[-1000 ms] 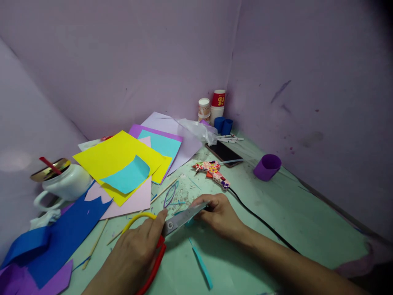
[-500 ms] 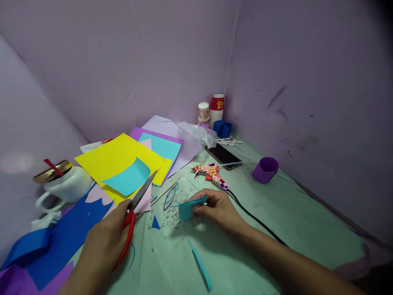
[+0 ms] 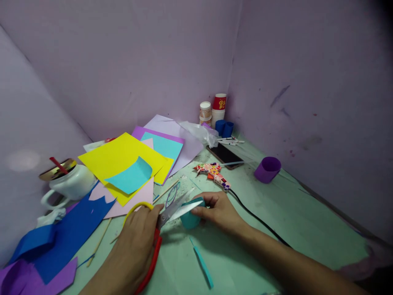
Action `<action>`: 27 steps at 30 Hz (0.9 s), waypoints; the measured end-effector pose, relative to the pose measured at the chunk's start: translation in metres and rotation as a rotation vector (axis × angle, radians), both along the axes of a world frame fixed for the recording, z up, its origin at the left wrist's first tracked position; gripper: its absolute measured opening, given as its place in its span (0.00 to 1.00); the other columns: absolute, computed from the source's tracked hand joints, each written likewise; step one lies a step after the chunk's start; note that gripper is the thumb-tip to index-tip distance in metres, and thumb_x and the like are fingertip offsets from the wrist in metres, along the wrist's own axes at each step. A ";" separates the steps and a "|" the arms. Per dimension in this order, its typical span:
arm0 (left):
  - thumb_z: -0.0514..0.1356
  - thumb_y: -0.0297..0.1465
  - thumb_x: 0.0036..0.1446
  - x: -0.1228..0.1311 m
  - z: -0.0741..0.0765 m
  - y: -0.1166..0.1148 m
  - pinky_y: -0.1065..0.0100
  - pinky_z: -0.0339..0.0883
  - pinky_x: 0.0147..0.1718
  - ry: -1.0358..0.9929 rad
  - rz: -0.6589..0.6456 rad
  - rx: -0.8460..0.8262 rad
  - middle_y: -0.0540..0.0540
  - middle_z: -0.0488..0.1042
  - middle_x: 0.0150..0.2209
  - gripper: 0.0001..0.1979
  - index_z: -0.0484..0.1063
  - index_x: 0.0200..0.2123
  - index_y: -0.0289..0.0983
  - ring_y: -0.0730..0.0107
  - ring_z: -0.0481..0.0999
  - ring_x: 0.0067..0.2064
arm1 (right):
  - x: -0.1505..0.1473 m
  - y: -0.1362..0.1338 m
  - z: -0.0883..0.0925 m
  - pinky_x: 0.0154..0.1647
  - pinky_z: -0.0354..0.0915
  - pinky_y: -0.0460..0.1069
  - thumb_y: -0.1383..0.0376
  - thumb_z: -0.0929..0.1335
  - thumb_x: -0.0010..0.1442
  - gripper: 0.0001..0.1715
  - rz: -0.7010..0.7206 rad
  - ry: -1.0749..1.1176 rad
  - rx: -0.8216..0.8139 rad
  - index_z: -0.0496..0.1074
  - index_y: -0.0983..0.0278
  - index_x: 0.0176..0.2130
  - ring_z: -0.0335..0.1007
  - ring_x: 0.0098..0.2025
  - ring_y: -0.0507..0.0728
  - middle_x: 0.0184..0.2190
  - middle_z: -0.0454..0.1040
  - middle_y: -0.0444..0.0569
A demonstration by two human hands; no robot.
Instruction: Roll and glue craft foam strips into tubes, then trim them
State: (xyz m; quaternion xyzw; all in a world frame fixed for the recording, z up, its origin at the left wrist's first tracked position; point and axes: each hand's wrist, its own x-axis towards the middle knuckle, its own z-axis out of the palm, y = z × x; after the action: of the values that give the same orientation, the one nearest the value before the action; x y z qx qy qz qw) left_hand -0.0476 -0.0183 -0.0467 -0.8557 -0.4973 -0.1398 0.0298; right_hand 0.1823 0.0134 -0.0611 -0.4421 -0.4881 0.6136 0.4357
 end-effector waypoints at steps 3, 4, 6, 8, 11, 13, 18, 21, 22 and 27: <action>0.50 0.20 0.53 0.003 -0.005 0.003 0.53 0.65 0.43 0.109 -0.006 0.020 0.39 0.70 0.39 0.23 0.60 0.54 0.34 0.55 0.69 0.42 | -0.002 -0.002 0.003 0.21 0.64 0.44 0.65 0.73 0.43 0.09 -0.011 -0.054 0.057 0.78 0.68 0.29 0.67 0.21 0.50 0.21 0.75 0.45; 0.50 0.19 0.52 0.002 -0.006 0.004 0.51 0.64 0.44 0.133 -0.008 0.038 0.39 0.70 0.39 0.23 0.60 0.54 0.33 0.54 0.69 0.42 | -0.002 -0.003 0.003 0.21 0.64 0.44 0.65 0.73 0.43 0.09 -0.013 -0.069 0.075 0.78 0.68 0.29 0.68 0.22 0.50 0.22 0.75 0.46; 0.50 0.19 0.53 0.001 -0.006 0.006 0.49 0.64 0.44 0.172 -0.021 0.086 0.38 0.70 0.39 0.23 0.60 0.54 0.32 0.53 0.68 0.42 | -0.002 -0.004 0.004 0.22 0.64 0.44 0.65 0.73 0.44 0.10 -0.014 -0.084 0.106 0.79 0.68 0.29 0.68 0.23 0.51 0.22 0.76 0.47; 0.48 0.19 0.54 0.001 -0.004 0.006 0.48 0.64 0.43 0.208 -0.035 0.144 0.36 0.70 0.39 0.22 0.61 0.53 0.31 0.52 0.69 0.42 | -0.002 -0.005 0.004 0.23 0.65 0.45 0.64 0.72 0.44 0.10 -0.012 -0.085 0.124 0.79 0.68 0.29 0.69 0.23 0.52 0.23 0.77 0.48; 0.47 0.19 0.54 0.002 0.001 0.004 0.51 0.67 0.38 0.256 -0.011 0.114 0.36 0.71 0.37 0.21 0.63 0.52 0.30 0.53 0.70 0.39 | -0.002 -0.005 0.002 0.24 0.65 0.45 0.65 0.72 0.44 0.09 -0.007 -0.076 0.149 0.79 0.68 0.29 0.70 0.24 0.52 0.23 0.77 0.48; 0.47 0.19 0.54 0.004 0.003 0.003 0.54 0.68 0.36 0.281 0.034 0.000 0.36 0.71 0.38 0.22 0.63 0.53 0.31 0.55 0.71 0.39 | -0.002 -0.005 -0.001 0.26 0.66 0.45 0.65 0.72 0.45 0.08 0.001 -0.065 0.165 0.79 0.67 0.29 0.70 0.26 0.53 0.24 0.77 0.48; 0.45 0.20 0.56 0.007 0.006 -0.001 0.55 0.69 0.38 0.286 0.076 -0.159 0.35 0.72 0.42 0.24 0.61 0.56 0.34 0.56 0.73 0.41 | -0.001 -0.004 -0.010 0.29 0.67 0.46 0.67 0.72 0.46 0.06 0.002 -0.067 0.181 0.79 0.66 0.28 0.70 0.26 0.53 0.24 0.77 0.46; 0.43 0.19 0.55 0.008 0.008 -0.001 0.54 0.69 0.38 0.299 0.070 -0.177 0.34 0.73 0.42 0.25 0.62 0.55 0.34 0.55 0.73 0.41 | -0.001 -0.004 -0.012 0.29 0.66 0.46 0.68 0.71 0.46 0.05 -0.004 -0.089 0.190 0.78 0.65 0.28 0.69 0.26 0.52 0.24 0.76 0.45; 0.43 0.19 0.55 0.009 0.009 -0.001 0.54 0.69 0.38 0.309 0.065 -0.184 0.34 0.73 0.42 0.25 0.62 0.55 0.33 0.55 0.74 0.41 | -0.001 -0.004 -0.012 0.29 0.66 0.46 0.68 0.71 0.46 0.05 -0.002 -0.089 0.191 0.78 0.65 0.28 0.69 0.26 0.52 0.24 0.76 0.45; 0.45 0.18 0.54 0.009 0.014 0.001 0.52 0.69 0.37 0.367 0.060 -0.184 0.32 0.73 0.41 0.26 0.62 0.57 0.30 0.51 0.74 0.40 | -0.001 -0.004 -0.010 0.29 0.65 0.46 0.67 0.72 0.45 0.05 0.019 -0.057 0.181 0.78 0.66 0.27 0.69 0.26 0.52 0.23 0.76 0.46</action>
State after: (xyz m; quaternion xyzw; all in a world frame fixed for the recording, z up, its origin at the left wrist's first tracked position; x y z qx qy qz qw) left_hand -0.0385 -0.0174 -0.0331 -0.8506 -0.5196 0.0656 0.0456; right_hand 0.1811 0.0097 -0.0712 -0.4136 -0.5580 0.5583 0.4538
